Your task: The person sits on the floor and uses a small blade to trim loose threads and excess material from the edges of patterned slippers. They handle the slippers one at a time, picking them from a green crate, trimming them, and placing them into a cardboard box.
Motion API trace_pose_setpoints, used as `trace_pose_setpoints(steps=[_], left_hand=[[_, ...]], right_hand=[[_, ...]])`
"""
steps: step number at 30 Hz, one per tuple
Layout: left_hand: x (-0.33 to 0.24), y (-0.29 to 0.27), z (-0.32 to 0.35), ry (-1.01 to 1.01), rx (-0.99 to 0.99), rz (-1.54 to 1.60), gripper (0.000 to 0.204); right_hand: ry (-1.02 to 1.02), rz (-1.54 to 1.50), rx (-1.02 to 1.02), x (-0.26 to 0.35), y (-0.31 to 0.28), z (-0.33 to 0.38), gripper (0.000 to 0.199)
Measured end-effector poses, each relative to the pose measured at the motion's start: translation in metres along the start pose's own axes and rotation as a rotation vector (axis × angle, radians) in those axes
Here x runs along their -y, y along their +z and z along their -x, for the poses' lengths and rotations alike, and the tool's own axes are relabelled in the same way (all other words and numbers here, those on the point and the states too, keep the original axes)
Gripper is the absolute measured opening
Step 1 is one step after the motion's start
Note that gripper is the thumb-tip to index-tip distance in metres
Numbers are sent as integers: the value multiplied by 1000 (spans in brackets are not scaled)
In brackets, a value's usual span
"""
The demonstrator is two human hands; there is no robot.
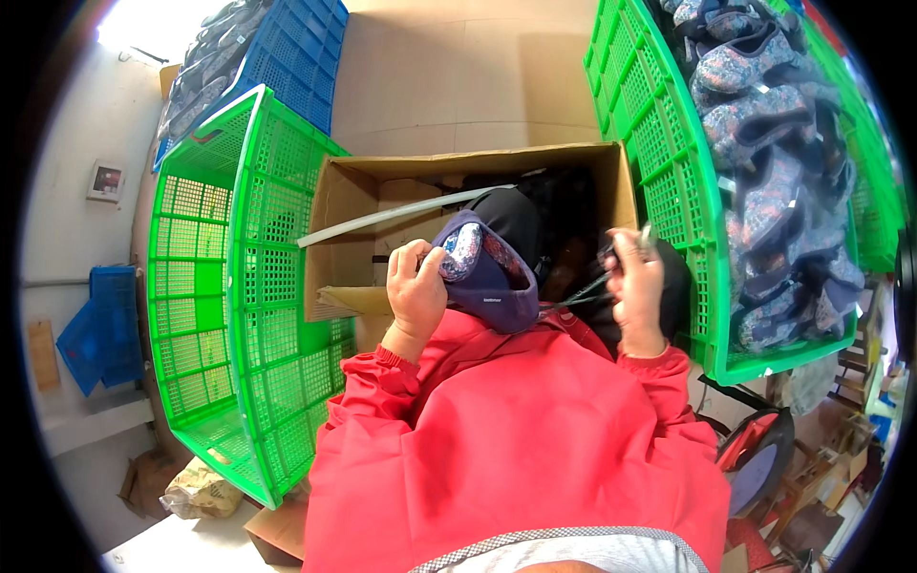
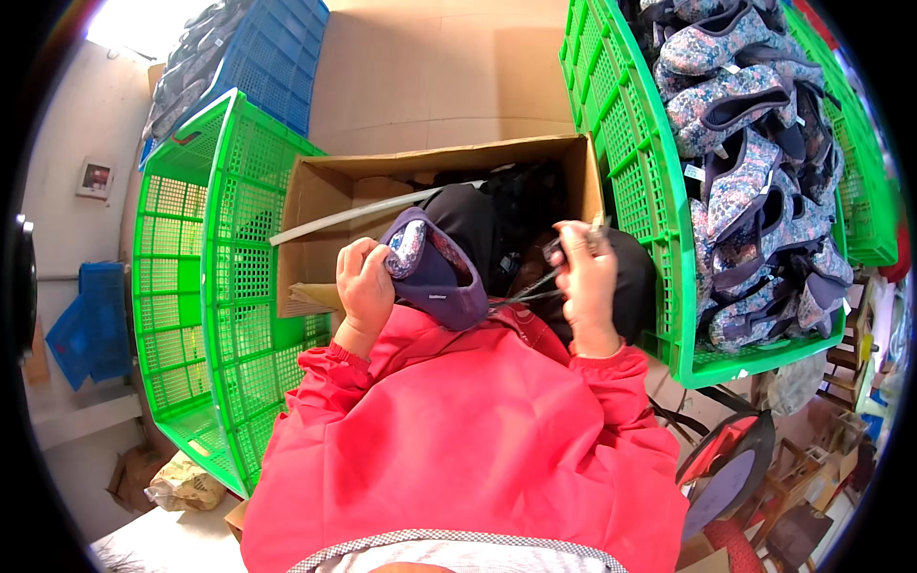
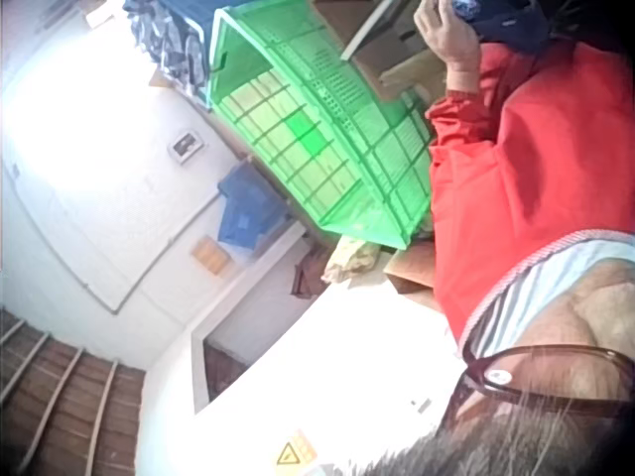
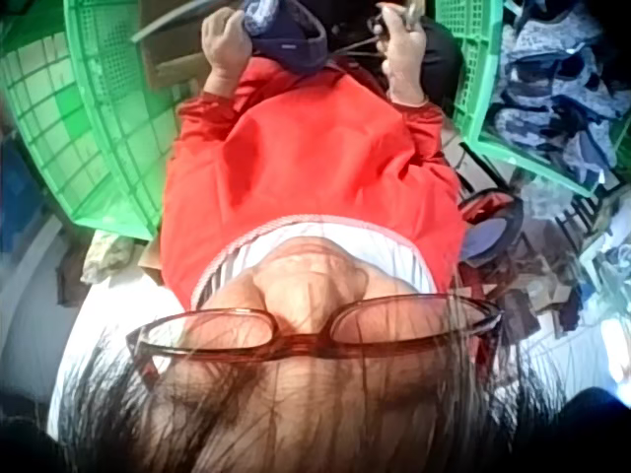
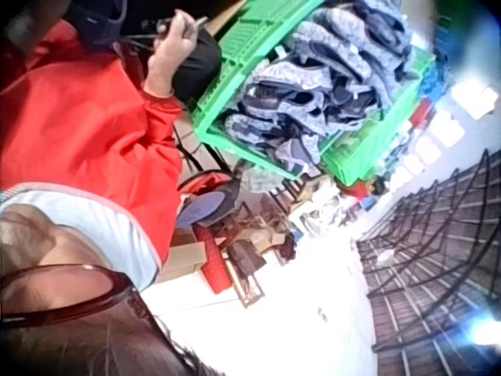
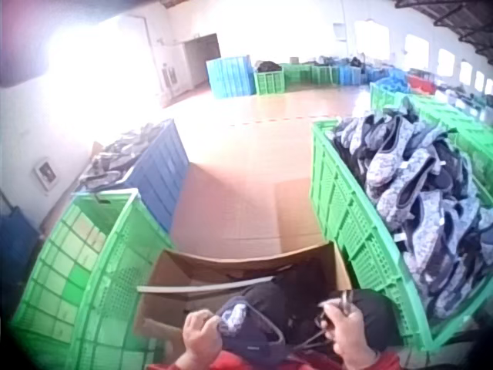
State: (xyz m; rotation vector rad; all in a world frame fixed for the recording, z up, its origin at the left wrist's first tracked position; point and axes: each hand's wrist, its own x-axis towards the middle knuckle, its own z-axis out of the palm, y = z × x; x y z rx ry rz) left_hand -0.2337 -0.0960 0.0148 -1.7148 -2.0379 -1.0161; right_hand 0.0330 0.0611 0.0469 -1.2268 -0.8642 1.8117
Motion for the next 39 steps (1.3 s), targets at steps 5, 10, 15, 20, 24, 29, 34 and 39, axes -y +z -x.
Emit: trace_pose_setpoints(steps=[5,10,15,20,24,29,34,39], left_hand=[[1,-1,2,17,27,-34,35],[2,-10,-6,45,112,25,34],[-18,-30,-16,76,257,35,40],[-28,-18,-4,162,279,-113,35],[-27,-4,-10,197,255,-121,34],[-17,19,-16,169,207,-127,33],[-2,32,-17,159,200,-207,24],[9,41,-27,117,202,-260,11]], right_hand=[[-245,16,-139,14,-23,-19,12],[-222,230,334,-17,13,-27,20],[-361,786,515,-56,70,-16,51],[-310,852,509,-62,71,-17,32],[-307,834,498,-67,62,-12,22],[-341,755,493,-74,53,-10,19],[-353,715,535,-74,57,-7,16],[-400,745,525,-81,60,-7,15]])
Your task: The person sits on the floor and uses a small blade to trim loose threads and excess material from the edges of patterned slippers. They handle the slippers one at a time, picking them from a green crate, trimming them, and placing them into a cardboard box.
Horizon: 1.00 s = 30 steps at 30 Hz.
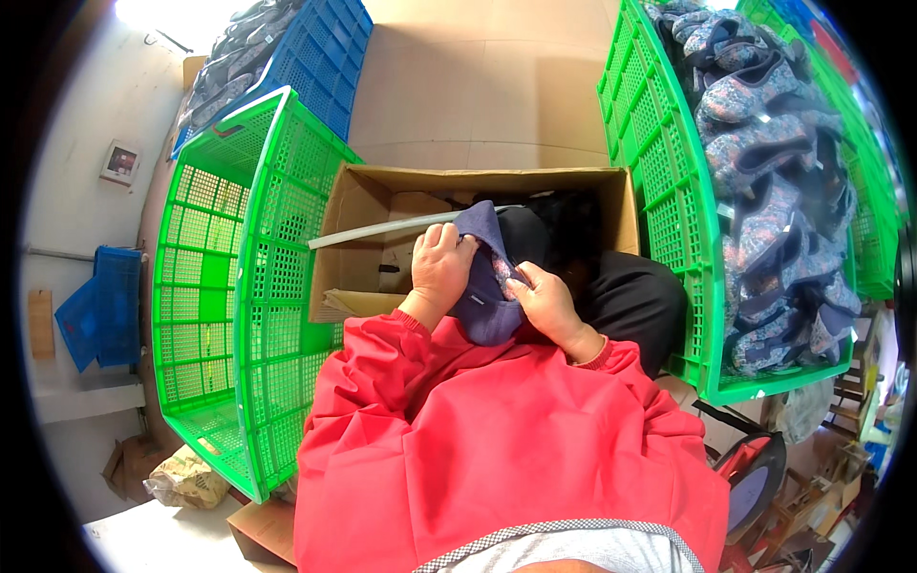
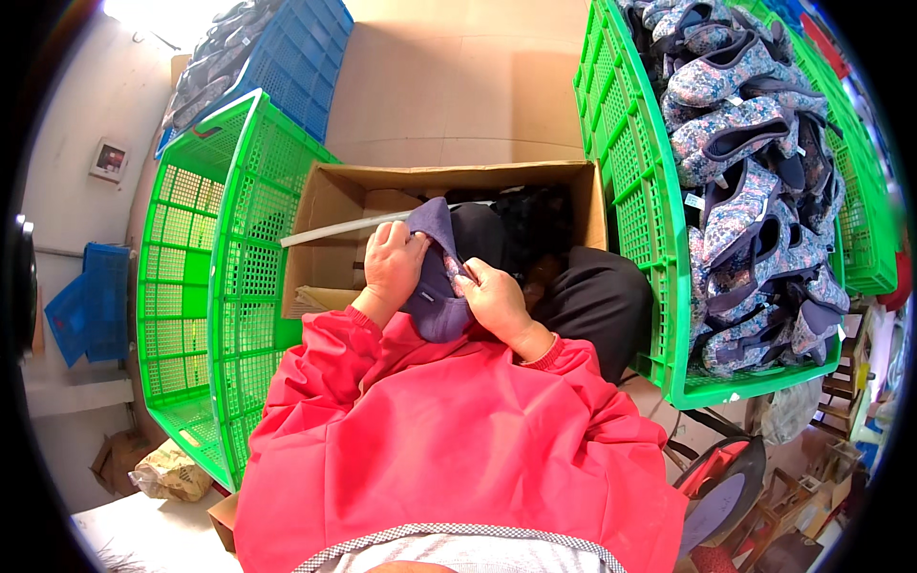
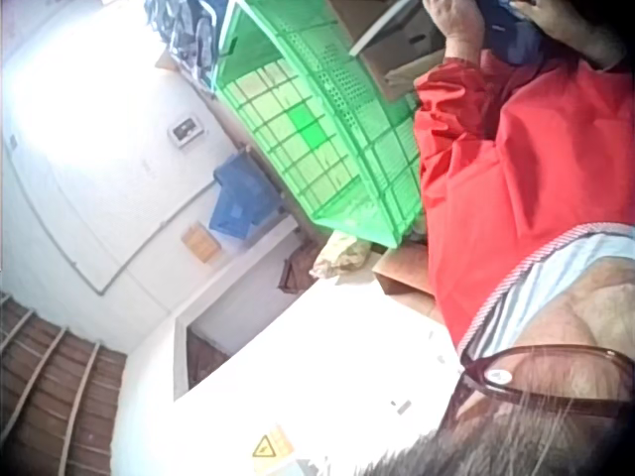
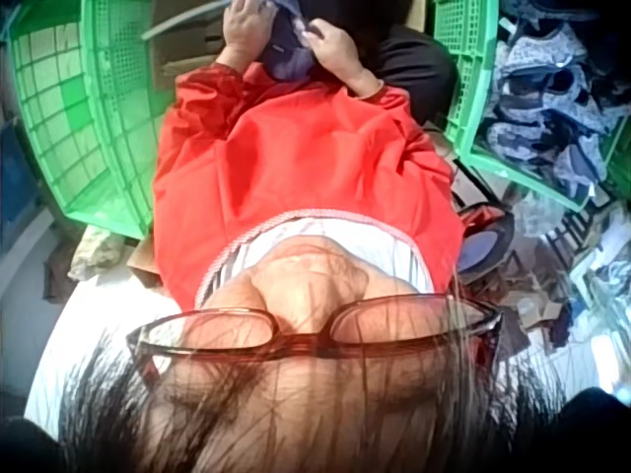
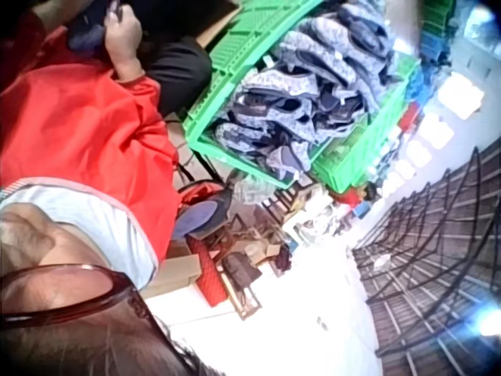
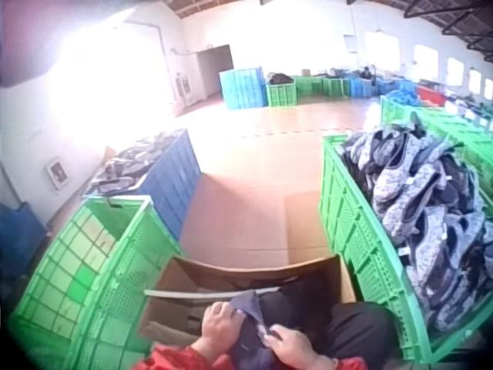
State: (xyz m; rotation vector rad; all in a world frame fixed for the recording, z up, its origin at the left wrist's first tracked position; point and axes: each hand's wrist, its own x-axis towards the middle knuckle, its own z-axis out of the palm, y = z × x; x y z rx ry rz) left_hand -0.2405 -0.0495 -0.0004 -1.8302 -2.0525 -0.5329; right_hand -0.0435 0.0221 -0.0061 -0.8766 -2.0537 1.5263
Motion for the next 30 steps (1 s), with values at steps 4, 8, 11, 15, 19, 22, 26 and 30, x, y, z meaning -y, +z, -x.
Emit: trace_pose_setpoints(steps=[4,8,11,15,19,22,26,30], left_hand=[[9,13,-10,24,-55,-51,10],[16,28,-19,36,-1,-75,10],[19,39,-21,-26,169,-154,13],[17,46,-28,-156,519,-225,26],[13,40,-32,-229,702,-272,42],[15,41,-37,-240,851,-253,45],[16,47,-34,-239,813,-241,46],[9,38,-30,-246,749,-230,48]], right_hand=[[21,-8,3,8,0,-1,15],[6,22,-5,11,2,-3,16],[1,21,-6,10,6,-7,16],[2,26,-10,0,11,-10,18],[15,20,-10,3,15,-9,19],[36,30,16,-3,15,-10,20],[44,21,14,-4,13,-8,20],[43,-8,21,-5,12,0,18]])
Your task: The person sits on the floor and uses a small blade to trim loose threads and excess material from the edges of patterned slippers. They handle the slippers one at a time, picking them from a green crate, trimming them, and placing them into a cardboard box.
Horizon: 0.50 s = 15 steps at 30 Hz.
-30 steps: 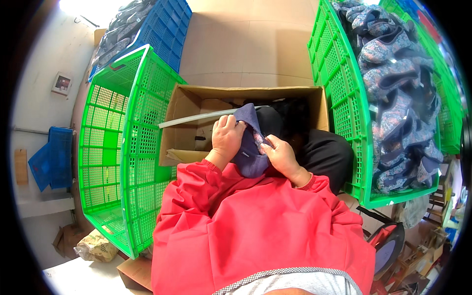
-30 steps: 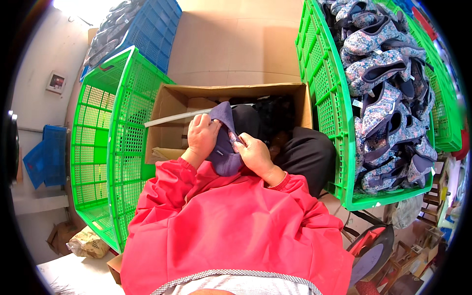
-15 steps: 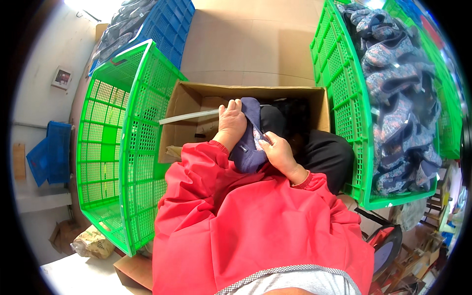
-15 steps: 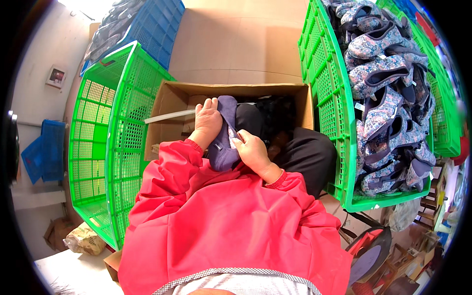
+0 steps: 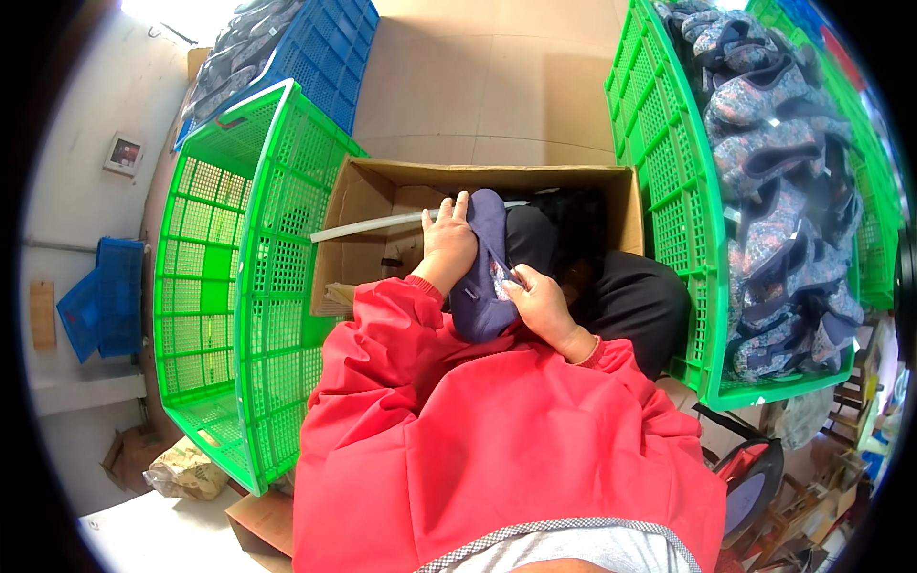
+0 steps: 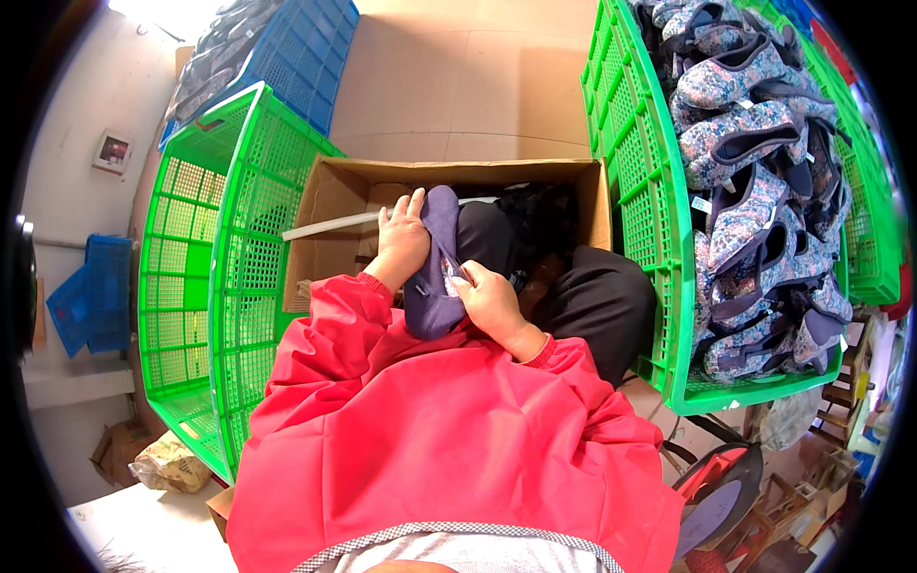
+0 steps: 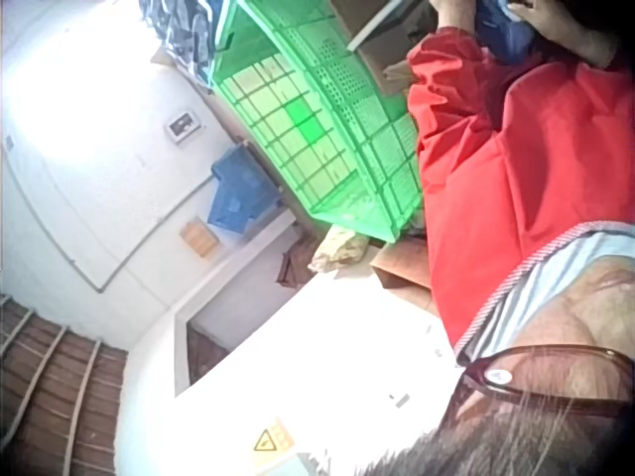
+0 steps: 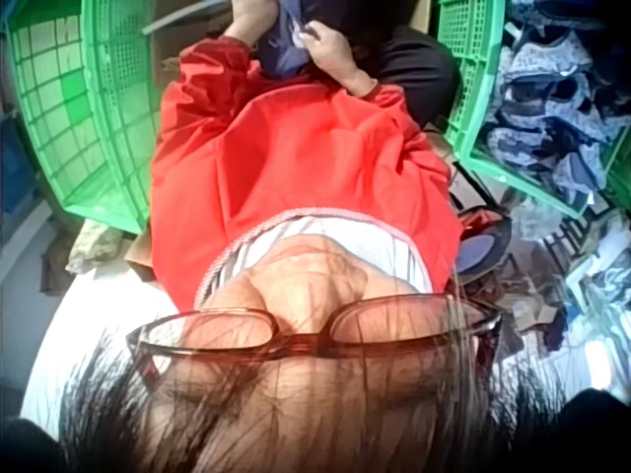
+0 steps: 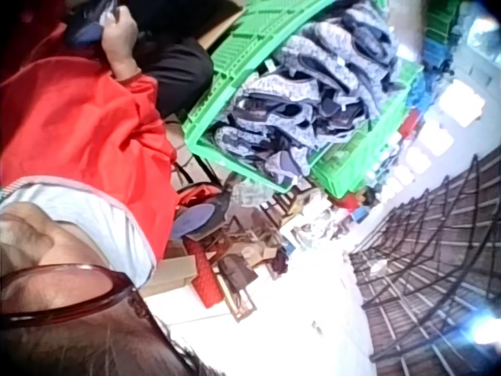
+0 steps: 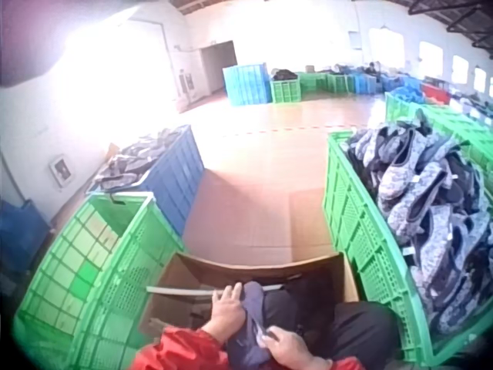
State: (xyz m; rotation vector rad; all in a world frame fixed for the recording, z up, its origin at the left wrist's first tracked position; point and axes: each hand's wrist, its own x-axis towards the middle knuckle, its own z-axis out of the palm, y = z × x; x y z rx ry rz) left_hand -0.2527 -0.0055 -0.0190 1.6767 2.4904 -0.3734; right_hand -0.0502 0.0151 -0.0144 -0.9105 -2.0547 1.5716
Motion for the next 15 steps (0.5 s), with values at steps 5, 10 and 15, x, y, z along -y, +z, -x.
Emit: trace_pose_setpoints(steps=[5,10,15], left_hand=[[4,20,0,-44,-176,172,38],[5,-3,17,-24,-84,96,24],[26,-14,65,160,-554,275,17]], right_hand=[[3,-41,9,-1,0,-1,17],[80,-159,41,-5,-3,3,14],[76,-219,-100,-15,1,21,12]])
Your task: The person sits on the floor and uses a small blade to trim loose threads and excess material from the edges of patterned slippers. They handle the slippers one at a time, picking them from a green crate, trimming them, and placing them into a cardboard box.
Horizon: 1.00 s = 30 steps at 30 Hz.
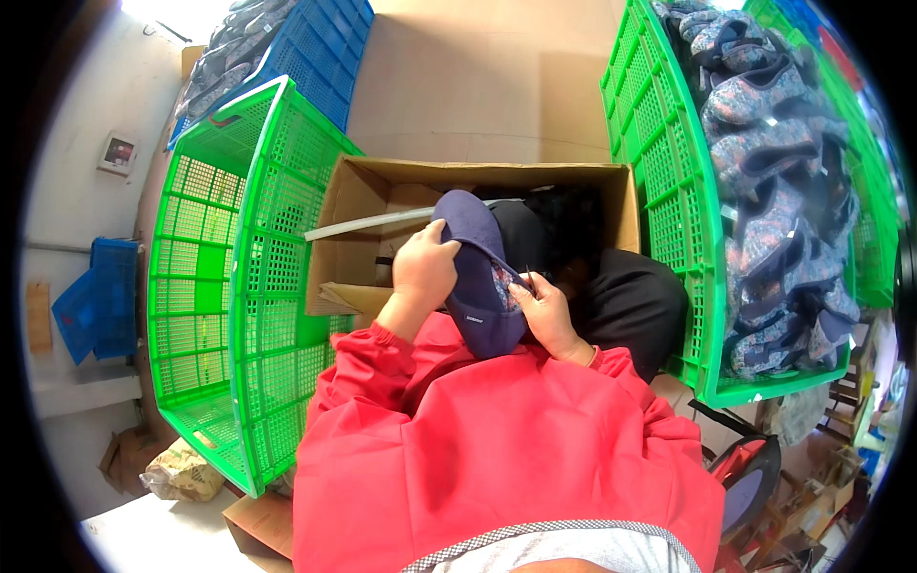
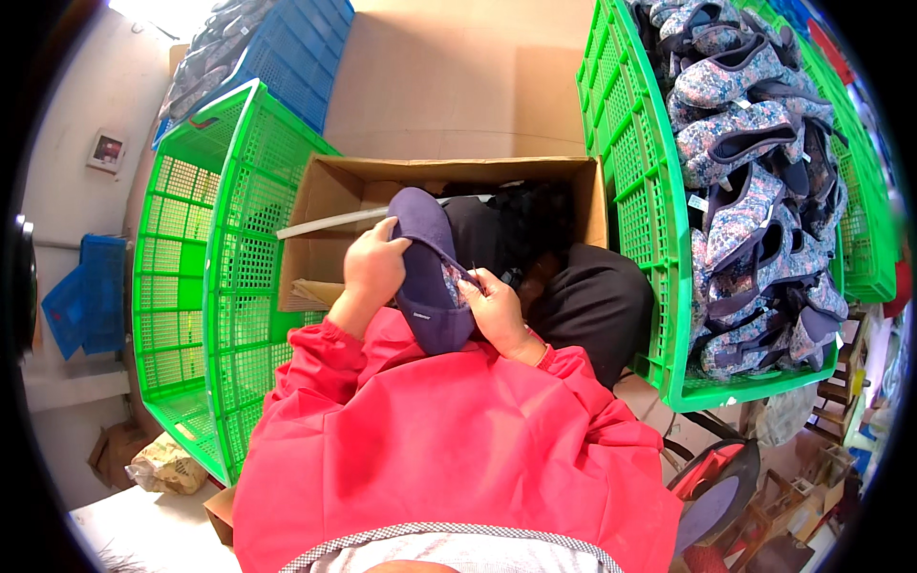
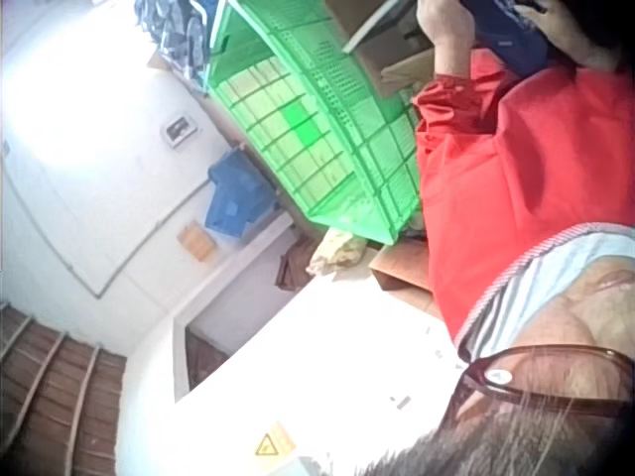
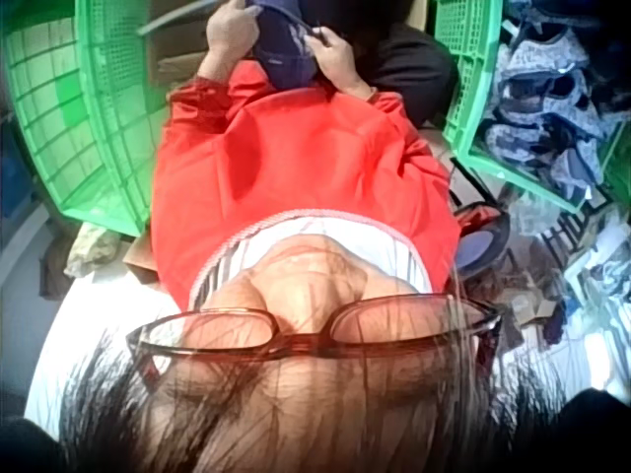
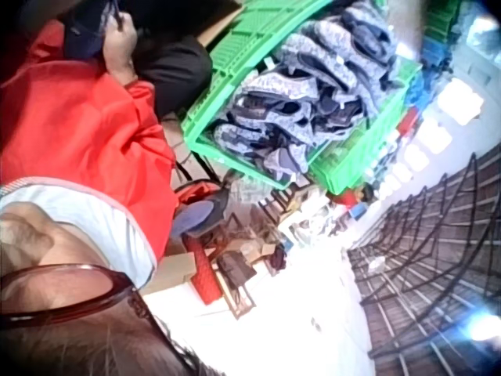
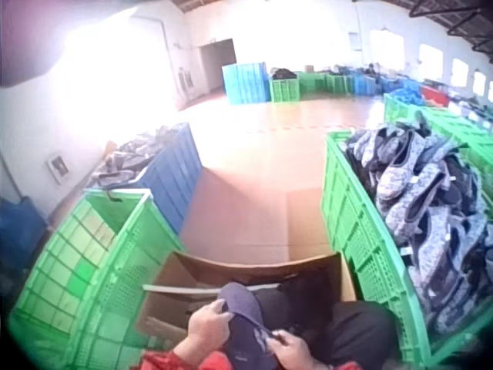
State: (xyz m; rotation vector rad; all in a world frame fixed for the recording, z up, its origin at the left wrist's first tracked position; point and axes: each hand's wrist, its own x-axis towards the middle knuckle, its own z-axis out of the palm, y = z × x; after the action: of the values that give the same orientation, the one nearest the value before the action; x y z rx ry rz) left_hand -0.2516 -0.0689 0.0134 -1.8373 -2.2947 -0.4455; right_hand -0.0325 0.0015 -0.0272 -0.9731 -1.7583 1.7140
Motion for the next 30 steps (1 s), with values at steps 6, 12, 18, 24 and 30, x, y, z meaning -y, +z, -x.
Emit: trace_pose_setpoints(steps=[6,12,18,24,30], left_hand=[[17,3,18,-795,-381,1294,39],[-6,-7,7,-978,41,2306,49],[-28,-12,1,-830,170,2586,62],[-45,-6,4,-790,312,2547,65],[-51,2,7,-831,392,2431,60]], right_hand=[[86,-361,51,-2,-1,-4,10],[95,-402,129,2,-11,0,8],[172,-560,131,18,-21,3,16],[310,-426,96,18,-19,-1,22],[352,-426,128,21,-17,-3,23]])
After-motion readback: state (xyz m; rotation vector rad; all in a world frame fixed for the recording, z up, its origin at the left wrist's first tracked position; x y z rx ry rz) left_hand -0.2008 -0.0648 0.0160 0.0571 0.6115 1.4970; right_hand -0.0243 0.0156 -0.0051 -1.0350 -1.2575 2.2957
